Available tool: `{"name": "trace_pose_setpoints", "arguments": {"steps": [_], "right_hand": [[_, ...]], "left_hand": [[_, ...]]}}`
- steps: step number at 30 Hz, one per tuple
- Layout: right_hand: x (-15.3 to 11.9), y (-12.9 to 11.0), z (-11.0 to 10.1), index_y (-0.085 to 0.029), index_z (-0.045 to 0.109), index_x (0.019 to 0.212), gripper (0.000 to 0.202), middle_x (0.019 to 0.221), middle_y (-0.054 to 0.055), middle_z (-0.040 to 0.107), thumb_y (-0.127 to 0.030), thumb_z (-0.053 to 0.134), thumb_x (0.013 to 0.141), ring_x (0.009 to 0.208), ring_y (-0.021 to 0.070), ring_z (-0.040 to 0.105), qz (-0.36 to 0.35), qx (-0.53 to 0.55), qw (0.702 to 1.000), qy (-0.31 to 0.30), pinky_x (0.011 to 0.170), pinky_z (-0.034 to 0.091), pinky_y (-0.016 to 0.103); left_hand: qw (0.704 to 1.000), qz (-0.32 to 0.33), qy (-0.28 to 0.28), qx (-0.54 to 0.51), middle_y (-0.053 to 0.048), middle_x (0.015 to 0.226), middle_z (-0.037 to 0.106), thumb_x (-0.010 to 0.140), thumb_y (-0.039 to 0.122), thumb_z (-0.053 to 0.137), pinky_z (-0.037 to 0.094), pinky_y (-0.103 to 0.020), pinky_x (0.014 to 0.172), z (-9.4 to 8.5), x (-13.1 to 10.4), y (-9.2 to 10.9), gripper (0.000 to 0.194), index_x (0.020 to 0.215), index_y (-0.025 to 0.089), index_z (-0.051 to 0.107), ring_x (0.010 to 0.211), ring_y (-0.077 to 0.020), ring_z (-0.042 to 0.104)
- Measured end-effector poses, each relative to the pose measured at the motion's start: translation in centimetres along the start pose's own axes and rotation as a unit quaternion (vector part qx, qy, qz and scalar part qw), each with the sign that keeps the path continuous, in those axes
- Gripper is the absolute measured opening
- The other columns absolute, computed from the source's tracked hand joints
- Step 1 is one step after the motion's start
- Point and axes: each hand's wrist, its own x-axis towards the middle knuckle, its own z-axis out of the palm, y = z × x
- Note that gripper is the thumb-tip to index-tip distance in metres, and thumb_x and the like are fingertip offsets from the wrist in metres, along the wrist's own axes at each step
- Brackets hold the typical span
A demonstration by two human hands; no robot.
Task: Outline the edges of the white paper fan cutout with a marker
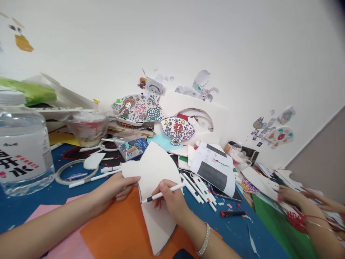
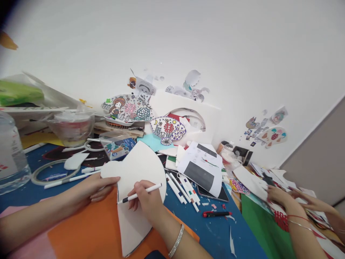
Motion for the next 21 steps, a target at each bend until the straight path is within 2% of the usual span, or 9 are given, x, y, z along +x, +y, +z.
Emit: {"name": "trace_pose_setpoints", "arguments": {"steps": [6, 13, 21], "right_hand": [[0.08, 0.18, -0.03, -0.014, 0.059, 0.063, 0.048, 0.046, 0.0, 0.056, -0.059, 0.055, 0.079, 0.038, 0.0094, 0.048, -0.006, 0.002, 1.0, -0.001, 0.039, 0.038, 0.021], [-0.05, 0.22, -0.1, -0.015, 0.057, 0.068, 0.045, 0.05, 0.001, 0.059, -0.058, 0.055, 0.08, 0.041, 0.0094, 0.049, -0.014, 0.002, 1.0, 0.002, 0.043, 0.04, 0.021], [-0.34, 0.35, -0.23, -0.016, 0.055, 0.062, 0.044, 0.047, -0.002, 0.052, -0.056, 0.053, 0.082, 0.041, 0.0082, 0.044, -0.005, -0.042, 0.999, 0.02, 0.041, 0.033, 0.02]], "left_hand": [[1.0, 0.004, -0.003, -0.004, 0.009, 0.03, 0.027, 0.071, 0.045, 0.062, 0.006, -0.026, 0.041, -0.22, 0.4, -0.31, 0.043, 0.045, 0.021, 0.038, 0.033, -0.0044, 0.013], [1.0, 0.005, 0.001, -0.01, 0.01, 0.029, 0.028, 0.065, 0.05, 0.067, 0.006, -0.025, 0.041, -0.08, 0.2, -0.14, 0.043, 0.048, 0.021, 0.039, 0.033, -0.0041, 0.012], [1.0, 0.007, -0.009, -0.006, 0.009, 0.029, 0.028, 0.07, 0.047, 0.064, 0.006, -0.026, 0.041, -0.09, 0.23, -0.2, 0.047, 0.044, 0.021, 0.035, 0.033, -0.004, 0.013]]}}
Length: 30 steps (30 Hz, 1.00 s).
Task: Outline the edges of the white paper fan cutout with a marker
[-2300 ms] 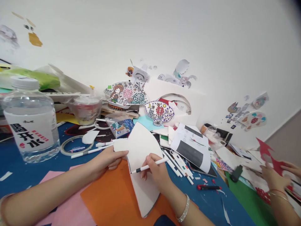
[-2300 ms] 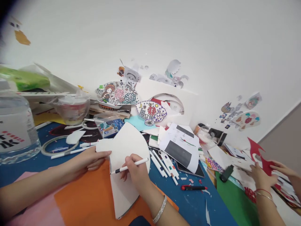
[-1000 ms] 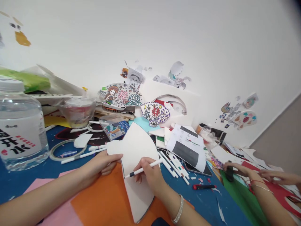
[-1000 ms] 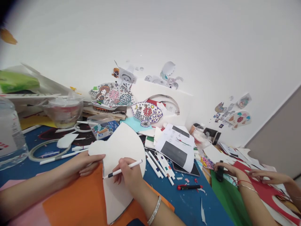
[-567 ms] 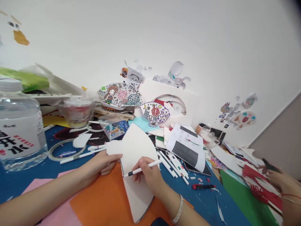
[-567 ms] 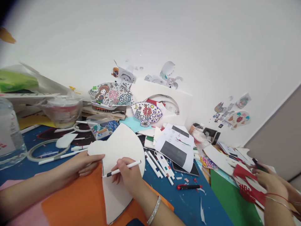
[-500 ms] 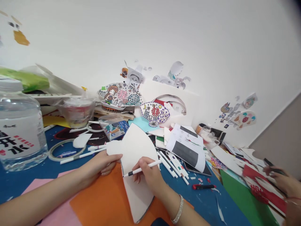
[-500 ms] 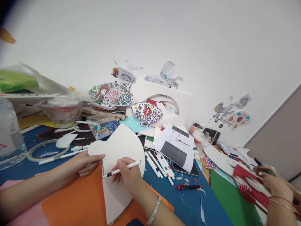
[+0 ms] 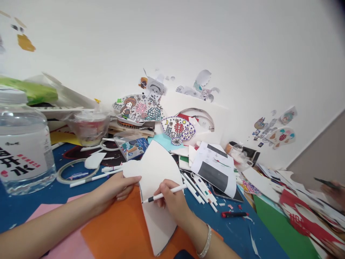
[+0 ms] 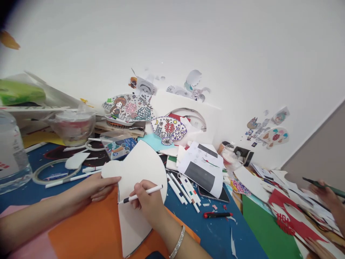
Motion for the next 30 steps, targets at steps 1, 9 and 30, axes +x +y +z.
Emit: {"name": "trace_pose_setpoints", "arguments": {"steps": [1, 9, 30], "right_hand": [[-0.03, 0.01, -0.02, -0.016, 0.055, 0.063, 0.044, 0.047, -0.002, 0.052, -0.056, 0.053, 0.082, 0.042, 0.0084, 0.044, 0.001, -0.002, 1.0, 0.0, 0.041, 0.033, 0.02], [0.01, 0.04, -0.01, -0.016, 0.056, 0.067, 0.043, 0.049, -0.002, 0.053, -0.055, 0.053, 0.083, 0.042, 0.0088, 0.045, -0.005, 0.019, 0.999, -0.029, 0.043, 0.035, 0.021], [-0.01, 0.01, -0.04, -0.016, 0.056, 0.067, 0.045, 0.049, -0.002, 0.054, -0.057, 0.052, 0.083, 0.042, 0.0088, 0.045, 0.0, 0.013, 0.999, -0.033, 0.043, 0.035, 0.021]], "left_hand": [[1.0, 0.002, -0.001, -0.002, 0.009, 0.029, 0.028, 0.07, 0.047, 0.064, 0.006, -0.026, 0.041, -0.02, 0.02, -0.05, 0.047, 0.044, 0.021, 0.035, 0.033, -0.0041, 0.014], [1.0, 0.002, -0.001, 0.001, 0.009, 0.03, 0.027, 0.07, 0.047, 0.064, 0.005, -0.026, 0.041, -0.14, 0.03, -0.1, 0.047, 0.044, 0.021, 0.035, 0.033, -0.004, 0.014], [1.0, 0.0, 0.006, 0.002, 0.01, 0.031, 0.027, 0.072, 0.046, 0.062, 0.005, -0.026, 0.041, -0.27, 0.15, -0.26, 0.041, 0.049, 0.021, 0.038, 0.034, -0.0045, 0.013]]}}
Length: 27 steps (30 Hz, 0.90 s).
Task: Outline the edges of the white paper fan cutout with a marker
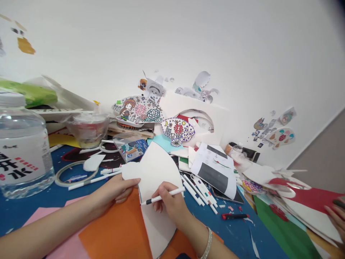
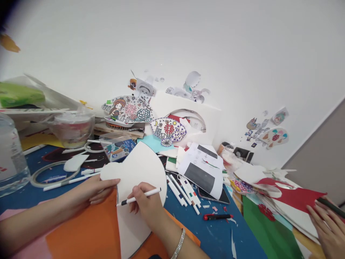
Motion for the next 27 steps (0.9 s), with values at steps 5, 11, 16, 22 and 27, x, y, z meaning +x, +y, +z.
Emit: {"name": "trace_pose_setpoints", "arguments": {"steps": [5, 11, 16, 22, 27], "right_hand": [[0.05, 0.13, -0.04, -0.015, 0.057, 0.066, 0.044, 0.049, -0.002, 0.054, -0.056, 0.052, 0.083, 0.041, 0.0085, 0.045, -0.002, 0.001, 1.0, 0.0, 0.042, 0.035, 0.02], [0.03, 0.06, -0.02, -0.016, 0.057, 0.066, 0.044, 0.048, -0.002, 0.053, -0.055, 0.051, 0.083, 0.04, 0.0085, 0.044, -0.002, -0.005, 1.0, 0.0, 0.041, 0.034, 0.021], [0.08, 0.11, -0.08, -0.016, 0.056, 0.063, 0.046, 0.045, -0.002, 0.052, -0.058, 0.051, 0.081, 0.038, 0.0084, 0.043, 0.016, -0.007, 1.0, -0.001, 0.04, 0.033, 0.021], [0.07, 0.14, -0.09, -0.016, 0.056, 0.06, 0.048, 0.041, -0.003, 0.05, -0.059, 0.052, 0.08, 0.036, 0.0079, 0.041, 0.026, -0.006, 1.0, 0.006, 0.039, 0.033, 0.021], [0.03, -0.04, -0.09, -0.016, 0.057, 0.06, 0.048, 0.042, -0.003, 0.051, -0.059, 0.052, 0.081, 0.036, 0.008, 0.042, 0.02, 0.001, 1.0, -0.004, 0.039, 0.034, 0.02]], "left_hand": [[1.0, 0.004, -0.004, 0.004, 0.01, 0.033, 0.028, 0.072, 0.046, 0.063, 0.006, -0.026, 0.041, -0.18, -0.06, -0.15, 0.041, 0.051, 0.021, 0.039, 0.034, -0.0046, 0.014], [1.0, 0.002, -0.009, 0.003, 0.009, 0.032, 0.028, 0.073, 0.045, 0.062, 0.005, -0.026, 0.041, -0.13, 0.08, -0.17, 0.044, 0.047, 0.021, 0.036, 0.033, -0.0044, 0.013], [1.0, 0.001, -0.009, 0.0, 0.009, 0.03, 0.027, 0.071, 0.046, 0.063, 0.005, -0.027, 0.042, 0.04, -0.14, 0.04, 0.046, 0.045, 0.021, 0.035, 0.033, -0.0044, 0.013], [1.0, 0.001, -0.008, -0.001, 0.009, 0.03, 0.027, 0.071, 0.047, 0.063, 0.006, -0.027, 0.041, 0.06, -0.13, 0.01, 0.046, 0.044, 0.022, 0.035, 0.033, -0.0046, 0.014], [1.0, 0.001, -0.01, -0.005, 0.009, 0.029, 0.027, 0.069, 0.048, 0.064, 0.006, -0.027, 0.042, 0.16, -0.16, 0.12, 0.048, 0.042, 0.022, 0.034, 0.033, -0.0043, 0.013]]}}
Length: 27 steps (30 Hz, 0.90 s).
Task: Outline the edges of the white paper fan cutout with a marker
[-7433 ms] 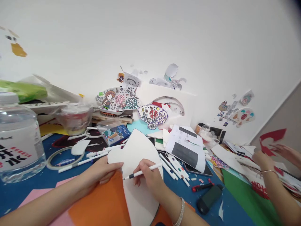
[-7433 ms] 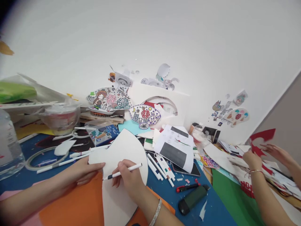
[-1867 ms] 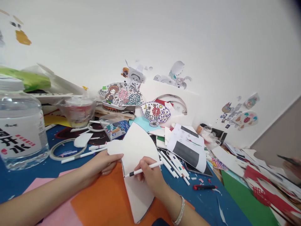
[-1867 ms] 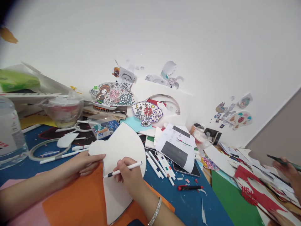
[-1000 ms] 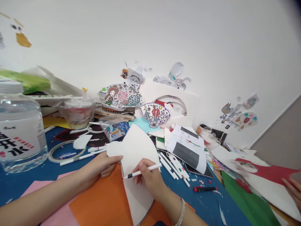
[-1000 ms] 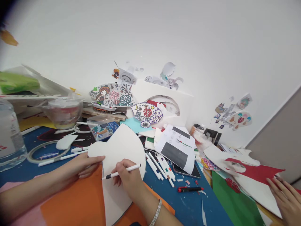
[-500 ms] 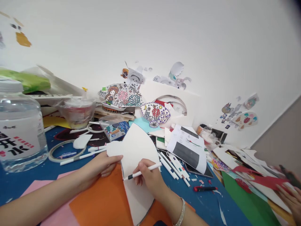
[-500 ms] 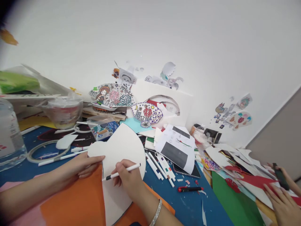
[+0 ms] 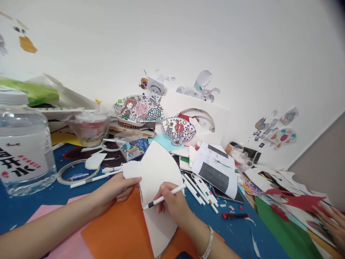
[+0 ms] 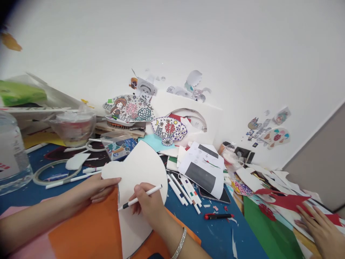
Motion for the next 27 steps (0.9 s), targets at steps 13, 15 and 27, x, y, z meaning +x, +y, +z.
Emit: {"name": "trace_pose_setpoints", "arguments": {"steps": [13, 15, 27], "right_hand": [[-0.09, 0.24, -0.02, -0.015, 0.057, 0.069, 0.041, 0.051, -0.001, 0.056, -0.053, 0.053, 0.084, 0.042, 0.0086, 0.047, -0.037, 0.004, 0.999, -0.006, 0.043, 0.038, 0.021], [-0.07, 0.3, -0.06, -0.015, 0.057, 0.07, 0.04, 0.052, -0.001, 0.057, -0.052, 0.054, 0.084, 0.042, 0.0085, 0.047, -0.042, 0.005, 0.999, -0.008, 0.043, 0.038, 0.021], [0.01, 0.44, -0.11, -0.014, 0.058, 0.07, 0.041, 0.052, 0.0, 0.057, -0.052, 0.053, 0.085, 0.043, 0.0087, 0.048, -0.039, 0.01, 0.999, -0.017, 0.044, 0.038, 0.02]], "left_hand": [[1.0, 0.001, 0.002, 0.0, 0.009, 0.029, 0.027, 0.07, 0.048, 0.064, 0.006, -0.027, 0.041, -0.21, 0.1, -0.25, 0.047, 0.043, 0.022, 0.034, 0.032, -0.0044, 0.014], [1.0, 0.0, 0.003, -0.004, 0.009, 0.029, 0.027, 0.069, 0.048, 0.065, 0.005, -0.026, 0.041, -0.17, 0.05, -0.18, 0.046, 0.045, 0.021, 0.037, 0.033, -0.0042, 0.013], [1.0, 0.001, 0.002, 0.003, 0.01, 0.03, 0.028, 0.07, 0.047, 0.064, 0.006, -0.026, 0.041, -0.16, 0.01, -0.18, 0.046, 0.045, 0.021, 0.036, 0.033, -0.004, 0.013]]}}
